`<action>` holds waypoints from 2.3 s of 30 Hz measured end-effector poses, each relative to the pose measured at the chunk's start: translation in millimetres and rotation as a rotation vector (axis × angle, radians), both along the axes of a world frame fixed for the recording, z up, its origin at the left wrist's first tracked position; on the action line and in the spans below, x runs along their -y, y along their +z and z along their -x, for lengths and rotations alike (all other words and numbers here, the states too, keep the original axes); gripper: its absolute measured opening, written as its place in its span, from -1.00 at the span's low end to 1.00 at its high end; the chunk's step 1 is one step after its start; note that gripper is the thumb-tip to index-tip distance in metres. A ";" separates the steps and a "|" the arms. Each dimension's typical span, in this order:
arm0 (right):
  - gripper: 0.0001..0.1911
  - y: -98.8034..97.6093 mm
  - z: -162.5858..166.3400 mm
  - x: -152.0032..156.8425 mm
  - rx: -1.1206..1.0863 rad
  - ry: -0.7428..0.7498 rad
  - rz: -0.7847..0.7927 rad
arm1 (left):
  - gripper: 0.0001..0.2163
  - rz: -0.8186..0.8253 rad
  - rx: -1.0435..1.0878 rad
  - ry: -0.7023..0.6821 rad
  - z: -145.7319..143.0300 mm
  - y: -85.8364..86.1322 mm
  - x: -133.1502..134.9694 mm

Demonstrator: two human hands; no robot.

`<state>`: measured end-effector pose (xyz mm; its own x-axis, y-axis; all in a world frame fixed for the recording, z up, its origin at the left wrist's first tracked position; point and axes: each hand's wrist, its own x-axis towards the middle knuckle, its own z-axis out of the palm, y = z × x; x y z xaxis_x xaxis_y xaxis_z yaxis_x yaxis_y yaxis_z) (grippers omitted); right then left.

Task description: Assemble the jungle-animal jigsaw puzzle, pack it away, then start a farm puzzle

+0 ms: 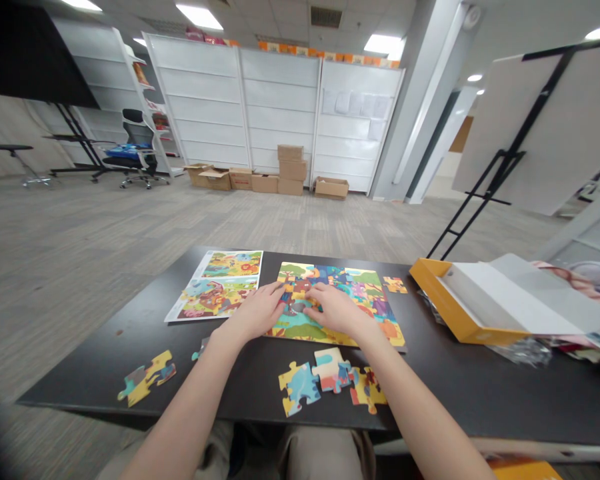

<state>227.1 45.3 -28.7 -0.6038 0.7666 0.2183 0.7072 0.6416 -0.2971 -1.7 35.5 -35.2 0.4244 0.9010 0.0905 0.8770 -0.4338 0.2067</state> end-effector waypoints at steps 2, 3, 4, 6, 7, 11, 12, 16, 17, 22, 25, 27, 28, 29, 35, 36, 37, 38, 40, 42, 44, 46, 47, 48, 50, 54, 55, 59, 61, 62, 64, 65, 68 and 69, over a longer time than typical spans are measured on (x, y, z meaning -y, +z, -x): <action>-0.74 0.5 -0.1 0.4 0.004 -0.001 0.001 | -0.57 -0.007 0.038 -0.006 2.6 1.7 -0.9; -0.74 0.6 -0.1 0.5 0.006 -0.001 0.002 | -0.57 -0.019 0.070 -0.007 6.3 3.3 -1.7; -0.74 0.7 -0.2 0.5 0.007 -0.003 0.004 | -0.57 -0.037 0.107 -0.003 12.3 5.2 -2.6; -0.74 0.8 -0.5 0.4 0.012 -0.011 0.009 | -0.57 -0.089 0.182 0.036 31.3 9.0 -4.2; -0.74 0.7 -0.6 0.3 0.018 -0.017 0.013 | -0.57 -0.114 0.205 0.072 44.0 10.3 -4.6; -0.73 0.1 -1.0 -0.1 0.033 -0.027 0.022 | -0.49 -0.055 0.135 0.230 99.0 7.6 -1.7; -0.73 -0.2 -1.1 -0.1 0.030 -0.024 0.021 | -0.47 -0.008 0.101 0.265 109.5 5.4 -0.2; -0.75 -0.9 -1.3 0.0 0.021 -0.017 0.017 | -0.49 0.091 0.083 0.283 127.1 -1.3 4.6; -0.75 -1.1 -1.3 0.0 0.022 -0.017 0.017 | -0.50 0.090 0.090 0.276 126.9 -1.7 5.0; -0.73 -1.9 -1.6 -0.9 0.023 -0.008 0.016 | -0.52 0.067 0.121 0.258 121.1 1.0 4.8; -0.73 -1.5 -2.1 -1.4 0.028 -0.008 0.011 | -0.53 0.029 0.141 0.248 119.2 4.0 5.6; -0.73 -1.4 -2.6 -1.4 0.033 -0.013 0.018 | -0.54 0.003 0.134 0.250 118.0 6.6 6.8; -0.73 -1.4 -2.7 -1.3 0.034 -0.015 0.025 | -0.54 -0.007 0.125 0.252 117.6 7.9 7.6; -0.73 -1.5 -2.7 -1.1 0.034 -0.016 0.033 | -0.54 -0.013 0.115 0.253 117.3 9.0 8.4; -0.73 7.9 -6.7 -0.9 -0.005 -0.025 0.050 | -0.49 -0.012 0.072 0.270 121.4 9.0 12.7; -0.74 12.6 -9.7 -1.6 -0.012 -0.048 0.051 | -0.48 -0.014 0.070 0.281 122.9 8.0 13.1; -0.75 18.0 -13.8 -2.5 -0.025 -0.080 0.051 | -0.47 -0.013 0.068 0.291 124.4 6.9 13.3; -0.75 24.0 -18.8 -3.1 -0.045 -0.118 0.053 | -0.47 -0.007 0.062 0.300 125.9 5.8 13.2; -0.75 36.4 -31.1 -2.2 -0.121 -0.202 0.053 | -0.48 0.016 0.033 0.325 128.4 3.6 12.2; -0.72 47.1 -43.8 4.5 -0.206 -0.268 0.050 | -0.48 0.042 0.006 0.357 130.0 1.9 10.4; -0.68 54.6 -55.1 18.5 -0.246 -0.279 0.071 | -0.48 0.068 -0.004 0.383 130.7 1.0 8.3; -0.67 58.2 -64.9 37.9 -0.240 -0.244 0.123 | -0.47 0.090 -0.006 0.398 130.1 1.5 6.7; -0.67 58.7 -69.9 48.1 -0.234 -0.230 0.142 | -0.45 0.097 -0.012 0.406 129.4 2.4 6.4; -0.66 58.3 -75.6 57.9 -0.223 -0.230 0.154 | -0.44 0.100 -0.018 0.412 128.2 3.9 6.6; -0.64 55.7 -89.2 73.9 -0.219 -0.275 0.133 | -0.43 0.095 -0.019 0.422 124.7 8.5 8.2; -0.57 48.8 -121.1 86.4 -0.224 -0.466 0.036 | -0.42 0.063 0.056 0.456 116.4 21.6 15.4; -0.56 47.8 -127.5 85.6 -0.232 -0.500 0.010 | -0.42 0.055 0.081 0.468 115.4 25.0 17.4; -0.56 47.9 -136.7 68.6 -0.348 -0.576 -0.091 | -0.42 -0.017 0.220 0.557 121.4 35.4 25.7; -0.60 48.0 -132.4 53.0 -0.384 -0.605 -0.161 | -0.41 -0.072 0.311 0.620 131.1 38.5 30.6; -0.63 47.6 -129.4 44.3 -0.370 -0.623 -0.208 | -0.41 -0.096 0.348 0.652 137.0 39.3 33.3; -0.68 45.7 -125.0 27.2 -0.296 -0.676 -0.318 | -0.42 -0.119 0.378 0.704 149.6 39.6 38.9; -0.69 44.2 -124.6 19.5 -0.266 -0.711 -0.372 | -0.43 -0.119 0.366 0.722 155.6 39.0 41.3; -0.69 39.2 -134.3 3.8 -0.304 -0.824 -0.481 | -0.41 -0.069 0.271 0.734 170.1 35.1 44.8; -0.68 37.4 -140.9 1.4 -0.334 -0.858 -0.504 | -0.40 -0.036 0.237 0.732 173.4 33.3 44.3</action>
<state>368.0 44.0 8.7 0.2488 0.6829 0.6868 0.9144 0.0680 -0.3990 -175.1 -8.8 -1.9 -0.3129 0.9396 0.1389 0.8771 0.2297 0.4218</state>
